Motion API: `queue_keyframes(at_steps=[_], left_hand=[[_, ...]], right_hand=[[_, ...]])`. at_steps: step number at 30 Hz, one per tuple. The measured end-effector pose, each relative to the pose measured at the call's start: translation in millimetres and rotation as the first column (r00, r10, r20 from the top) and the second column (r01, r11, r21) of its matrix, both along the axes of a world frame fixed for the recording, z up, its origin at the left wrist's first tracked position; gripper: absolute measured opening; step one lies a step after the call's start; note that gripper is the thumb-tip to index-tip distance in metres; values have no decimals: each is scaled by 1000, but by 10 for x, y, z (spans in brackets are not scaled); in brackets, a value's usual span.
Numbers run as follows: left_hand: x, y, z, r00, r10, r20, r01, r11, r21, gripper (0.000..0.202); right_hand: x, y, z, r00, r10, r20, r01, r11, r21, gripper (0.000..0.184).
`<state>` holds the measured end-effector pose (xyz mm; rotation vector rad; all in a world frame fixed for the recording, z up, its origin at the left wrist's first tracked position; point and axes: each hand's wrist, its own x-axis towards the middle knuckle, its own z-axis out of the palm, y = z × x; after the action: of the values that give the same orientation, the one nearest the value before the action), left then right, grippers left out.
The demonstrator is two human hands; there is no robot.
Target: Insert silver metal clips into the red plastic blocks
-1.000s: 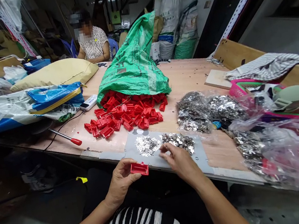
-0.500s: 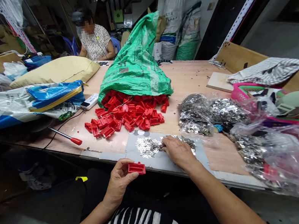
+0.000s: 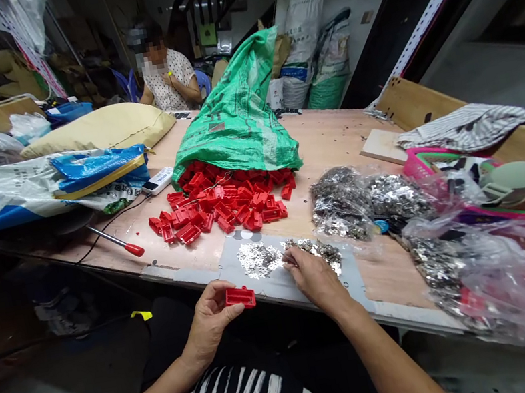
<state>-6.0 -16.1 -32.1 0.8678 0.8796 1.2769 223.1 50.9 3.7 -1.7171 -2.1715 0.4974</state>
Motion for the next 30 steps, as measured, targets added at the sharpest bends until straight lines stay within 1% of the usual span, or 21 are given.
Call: queue_keyframes(at_steps=[3, 4, 6, 7, 9, 11, 13, 14, 16, 19, 21, 24, 26, 28, 30], left_hand=[[10, -13, -21, 979, 67, -194, -44, 992, 122, 30], [11, -16, -26, 957, 96, -273, -49, 983, 176, 28], [14, -19, -25, 901, 152, -405, -36, 960, 279, 26], [18, -19, -17, 874, 177, -452, -24, 946, 324, 25], [31, -17, 10, 832, 222, -508, 0, 917, 399, 23], [50, -15, 43, 804, 259, -536, 17, 891, 455, 22], [71, -13, 72, 790, 280, -546, 29, 872, 489, 22], [80, -13, 82, 789, 281, -546, 36, 867, 497, 23], [95, -12, 93, 793, 271, -546, 49, 865, 499, 24], [109, -12, 94, 787, 266, -556, 66, 861, 505, 24], [117, -11, 97, 773, 283, -568, 75, 848, 524, 24], [130, -5, 118, 748, 310, -587, 98, 823, 559, 23], [137, 0, 141, 731, 322, -602, 122, 806, 579, 21], [141, 6, 163, 713, 329, -620, 151, 790, 594, 20], [142, 11, 177, 699, 326, -636, 181, 780, 599, 20]], right_hand=[[-49, -109, 8, 997, 12, -74, -13, 1000, -8, 10], [-86, -152, 14, 992, 15, -126, -16, 1000, -9, 12], [-185, -239, 20, 959, 5, -283, -13, 1000, -29, 14], [-241, -280, 19, 925, -13, -379, -9, 998, -56, 16], [-354, -349, 4, 831, -63, -553, -17, 990, -139, 19], [-447, -396, -23, 724, -140, -676, -38, 970, -242, 25], [-507, -426, -59, 635, -219, -741, -49, 946, -322, 30], [-525, -436, -78, 603, -247, -758, -49, 938, -344, 32], [-539, -452, -118, 564, -274, -779, -47, 931, -362, 34], [-533, -473, -162, 554, -271, -787, -37, 937, -349, 33], [-523, -487, -174, 585, -246, -773, -6, 952, -307, 30], [-512, -509, -169, 667, -178, -723, 47, 979, -198, 23], [-509, -526, -165, 706, -148, -692, 72, 988, -139, 19], [-508, -540, -168, 715, -139, -685, 86, 990, -110, 16], [-505, -546, -176, 709, -138, -692, 91, 990, -104, 15]])
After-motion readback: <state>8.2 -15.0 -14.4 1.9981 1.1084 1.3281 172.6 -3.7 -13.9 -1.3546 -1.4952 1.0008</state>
